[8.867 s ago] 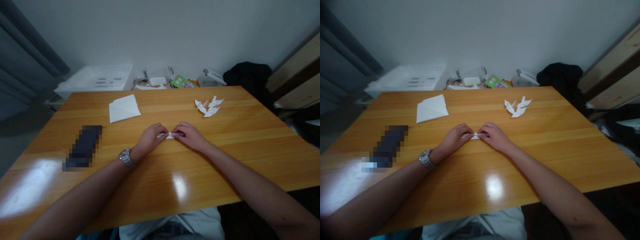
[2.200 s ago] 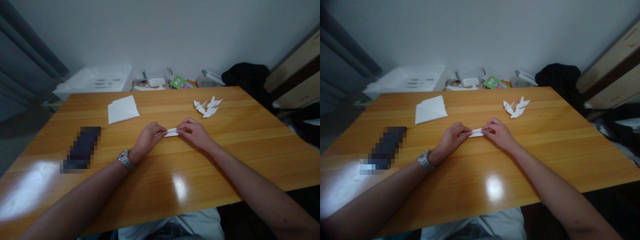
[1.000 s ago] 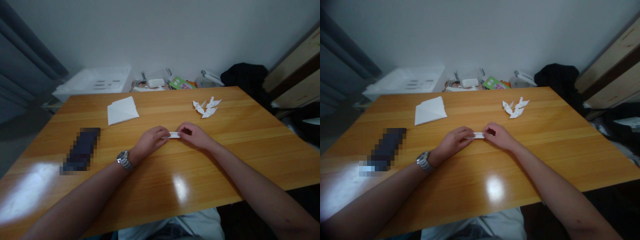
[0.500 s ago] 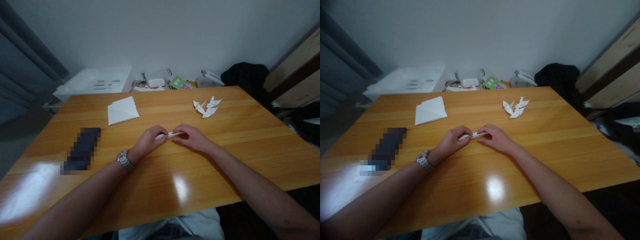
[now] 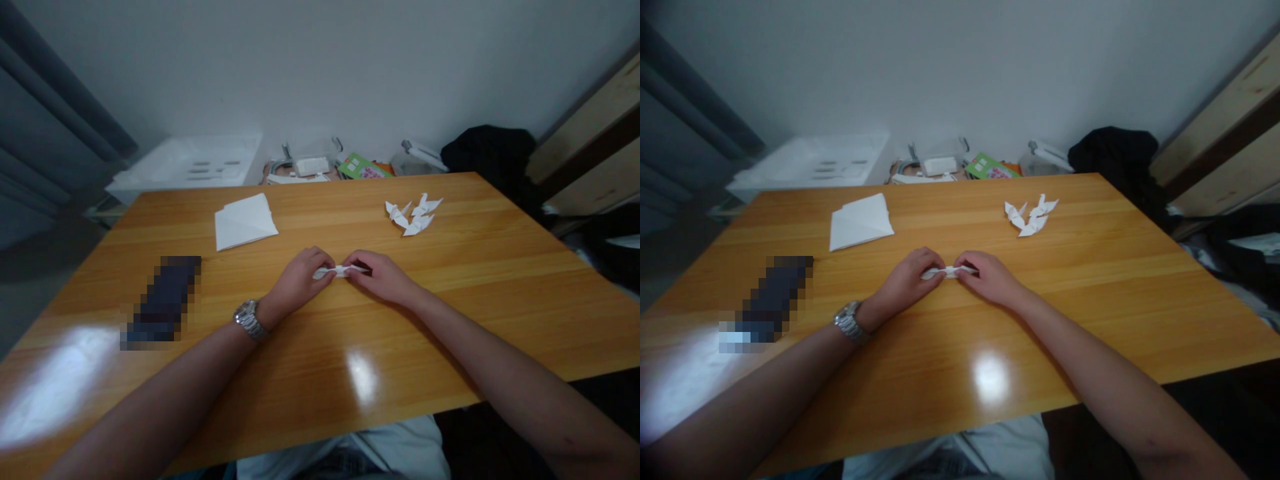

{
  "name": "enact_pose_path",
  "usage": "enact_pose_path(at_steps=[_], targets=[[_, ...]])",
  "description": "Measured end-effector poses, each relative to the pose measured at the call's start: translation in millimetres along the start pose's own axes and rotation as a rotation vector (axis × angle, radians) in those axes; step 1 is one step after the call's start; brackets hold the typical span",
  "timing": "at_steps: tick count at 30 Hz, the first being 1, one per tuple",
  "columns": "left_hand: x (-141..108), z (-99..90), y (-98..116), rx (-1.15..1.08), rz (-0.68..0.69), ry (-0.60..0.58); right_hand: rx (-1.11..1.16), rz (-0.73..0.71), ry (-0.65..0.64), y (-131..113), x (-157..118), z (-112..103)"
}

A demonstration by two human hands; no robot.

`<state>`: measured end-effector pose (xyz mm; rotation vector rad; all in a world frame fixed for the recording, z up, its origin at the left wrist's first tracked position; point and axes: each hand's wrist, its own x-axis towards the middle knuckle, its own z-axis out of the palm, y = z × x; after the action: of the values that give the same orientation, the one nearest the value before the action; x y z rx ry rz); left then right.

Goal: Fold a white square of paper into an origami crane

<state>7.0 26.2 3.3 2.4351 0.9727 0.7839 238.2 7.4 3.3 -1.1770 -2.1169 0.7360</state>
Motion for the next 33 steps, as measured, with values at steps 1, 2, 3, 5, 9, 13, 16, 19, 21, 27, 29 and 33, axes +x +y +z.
enact_pose_path(at_steps=[1, 2, 3, 5, 9, 13, 16, 19, 21, 27, 29, 33], targets=[[0.2, 0.1, -0.1, 0.015, 0.000, 0.004, -0.025, -0.019, 0.011, -0.7, 0.3, 0.1], [0.3, 0.4, -0.2, 0.031, -0.001, 0.006, -0.049, -0.038, 0.021, -1.3, 0.5, 0.2], [0.3, 0.7, -0.3, 0.046, -0.001, 0.008, -0.067, -0.057, 0.029, -1.5, 0.8, 0.3], [0.0, 1.6, -1.0, 0.074, 0.002, 0.009, -0.090, -0.091, 0.038, -1.1, 1.3, 0.7], [-0.7, 3.2, -2.9, 0.103, 0.010, 0.005, -0.125, -0.133, 0.042, 1.3, 2.6, 2.5], [-0.6, 3.8, -3.2, 0.123, 0.012, 0.007, -0.158, -0.132, 0.053, 1.9, 3.6, 4.3], [-0.3, 3.3, -1.9, 0.132, 0.017, -0.002, -0.168, -0.141, 0.056, 1.6, 3.9, 5.4], [-0.1, 2.6, -0.8, 0.129, 0.026, -0.017, -0.169, -0.137, 0.053, 1.4, 3.6, 6.0], [-0.1, 2.5, -0.7, 0.131, 0.031, -0.025, -0.179, -0.136, 0.049, 1.0, 3.3, 6.3], [-0.7, 3.4, -1.7, 0.169, 0.038, -0.019, -0.232, -0.155, 0.043, -0.9, 2.9, 6.8], [-0.7, 2.9, -0.5, 0.189, 0.042, -0.020, -0.249, -0.162, 0.034, -1.1, 2.9, 7.1], [0.1, 0.2, 4.1, 0.255, 0.060, -0.051, -0.304, -0.188, 0.024, -0.5, 3.0, 7.7]])
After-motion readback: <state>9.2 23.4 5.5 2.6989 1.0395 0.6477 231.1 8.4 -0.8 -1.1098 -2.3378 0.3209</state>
